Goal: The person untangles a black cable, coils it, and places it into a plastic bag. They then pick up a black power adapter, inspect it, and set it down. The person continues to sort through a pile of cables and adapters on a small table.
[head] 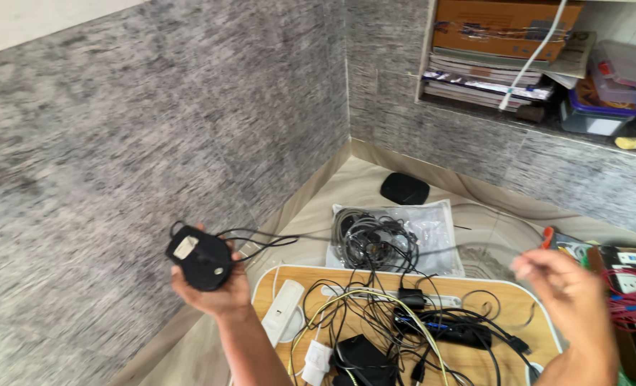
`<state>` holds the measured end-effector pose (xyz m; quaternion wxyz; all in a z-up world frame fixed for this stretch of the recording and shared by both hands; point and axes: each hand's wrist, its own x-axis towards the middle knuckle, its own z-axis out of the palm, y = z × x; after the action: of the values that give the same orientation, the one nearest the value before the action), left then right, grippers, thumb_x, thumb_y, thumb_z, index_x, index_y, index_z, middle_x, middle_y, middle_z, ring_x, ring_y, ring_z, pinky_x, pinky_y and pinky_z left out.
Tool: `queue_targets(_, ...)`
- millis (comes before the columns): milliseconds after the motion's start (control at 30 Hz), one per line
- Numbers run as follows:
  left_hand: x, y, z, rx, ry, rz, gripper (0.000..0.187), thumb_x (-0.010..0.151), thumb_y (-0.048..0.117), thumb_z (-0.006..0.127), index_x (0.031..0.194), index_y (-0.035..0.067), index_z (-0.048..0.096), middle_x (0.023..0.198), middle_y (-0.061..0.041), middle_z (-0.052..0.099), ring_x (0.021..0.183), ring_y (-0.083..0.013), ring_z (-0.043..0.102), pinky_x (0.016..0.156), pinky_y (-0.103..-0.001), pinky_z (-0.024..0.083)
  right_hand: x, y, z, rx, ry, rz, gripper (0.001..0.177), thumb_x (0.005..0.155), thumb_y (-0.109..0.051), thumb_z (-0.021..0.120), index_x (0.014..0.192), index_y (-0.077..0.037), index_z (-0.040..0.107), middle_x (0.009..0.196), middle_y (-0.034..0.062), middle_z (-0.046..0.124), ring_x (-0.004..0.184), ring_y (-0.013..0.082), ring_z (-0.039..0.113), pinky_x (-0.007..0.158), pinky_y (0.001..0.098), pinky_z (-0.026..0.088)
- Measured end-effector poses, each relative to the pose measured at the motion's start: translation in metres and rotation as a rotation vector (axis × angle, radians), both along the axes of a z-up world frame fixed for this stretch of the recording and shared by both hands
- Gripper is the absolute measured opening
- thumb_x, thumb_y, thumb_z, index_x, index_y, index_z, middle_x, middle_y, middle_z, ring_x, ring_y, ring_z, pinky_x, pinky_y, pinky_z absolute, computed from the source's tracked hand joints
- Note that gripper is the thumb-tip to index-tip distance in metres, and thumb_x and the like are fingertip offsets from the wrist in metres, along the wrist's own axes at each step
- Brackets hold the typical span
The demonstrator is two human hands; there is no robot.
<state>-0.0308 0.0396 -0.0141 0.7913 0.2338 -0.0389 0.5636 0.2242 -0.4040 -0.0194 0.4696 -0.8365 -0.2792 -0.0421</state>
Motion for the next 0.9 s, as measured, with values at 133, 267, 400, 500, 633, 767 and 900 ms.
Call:
queue_targets(133, 0.016, -0.026, 0.0, -0.005, 0.234, -0.089, 0.07, 0.093, 0.055, 0.059, 0.144, 0.008, 0.053, 0.115, -0.011, 0.067, 0.088, -0.0235, 0.069, 0.059, -0.043, 0.06, -0.03, 0.014, 0.03, -0.121, -0.301, -0.198, 0.059, 0.074, -0.019, 0.082, 0.129, -0.004, 0.069, 0.127, 0.0173, 0.065, 0.116, 0.0332, 0.058, 0.095, 0.0419, 0.048)
queue_targets(267, 0.042, -0.078, 0.001, 0.17, 0.3, -0.522, 0.075, 0.09, 0.055, 0.059, 0.145, 0.005, 0.05, 0.118, -0.023, 0.068, 0.09, -0.027, 0.072, 0.058, -0.043, 0.063, -0.072, 0.05, 0.04, 0.124, -0.436, -0.083, 0.038, 0.091, -0.021, 0.071, 0.128, -0.011, 0.068, 0.134, 0.0083, 0.066, 0.125, 0.0231, 0.06, 0.114, 0.0382, 0.045)
queue_targets(400, 0.055, -0.117, 0.005, 0.222, 0.344, -0.813, 0.078, 0.091, 0.056, 0.058, 0.147, 0.003, 0.048, 0.127, -0.023, 0.066, 0.092, -0.0265, 0.072, 0.057, -0.04, 0.063, -0.096, 0.086, 0.037, 0.18, -0.364, 0.235, 0.051, 0.085, -0.02, 0.073, 0.134, -0.007, 0.064, 0.137, 0.0133, 0.063, 0.135, 0.03, 0.056, 0.11, 0.04, 0.043)
queue_targets(500, 0.058, -0.128, 0.003, 0.213, 0.371, -0.878, 0.079, 0.091, 0.054, 0.058, 0.148, 0.0, 0.046, 0.135, -0.021, 0.064, 0.094, -0.0259, 0.072, 0.06, -0.043, 0.064, -0.106, 0.103, 0.033, 0.127, -0.097, 0.357, 0.077, 0.076, -0.025, 0.081, 0.142, -0.003, 0.05, 0.14, 0.0156, 0.06, 0.124, 0.028, 0.061, 0.103, 0.0404, 0.044)
queue_targets(633, 0.059, -0.13, 0.001, 0.155, 0.322, -1.012, 0.083, 0.094, 0.054, 0.058, 0.152, -0.003, 0.042, 0.133, -0.025, 0.06, 0.101, -0.0299, 0.072, 0.067, -0.048, 0.065, -0.105, 0.111, 0.023, 0.052, -0.046, 0.373, 0.066, 0.079, -0.022, 0.08, 0.137, -0.005, 0.053, 0.131, 0.0121, 0.066, 0.122, 0.0257, 0.063, 0.099, 0.0378, 0.048)
queue_targets(767, 0.052, -0.127, 0.009, 0.167, 0.077, -1.059, 0.088, 0.091, 0.052, 0.064, 0.156, -0.001, 0.037, 0.139, -0.029, 0.057, 0.106, -0.0314, 0.071, 0.069, -0.045, 0.065, -0.08, 0.109, 0.004, -0.248, 0.078, 0.417, 0.04, 0.084, -0.024, 0.078, 0.121, -0.011, 0.071, 0.104, 0.0053, 0.078, 0.096, 0.0193, 0.075, 0.088, 0.0311, 0.057)
queue_targets(900, 0.038, -0.099, 0.021, -0.036, -0.31, -0.87, 0.082, 0.094, 0.045, 0.069, 0.154, 0.002, 0.036, 0.13, -0.027, 0.054, 0.109, -0.0333, 0.066, 0.07, -0.04, 0.065, -0.049, 0.089, -0.014, 0.046, 0.119, 0.318, 0.028, 0.089, -0.012, 0.06, 0.111, -0.004, 0.075, 0.09, 0.0042, 0.08, 0.087, 0.0187, 0.075, 0.083, 0.0296, 0.059)
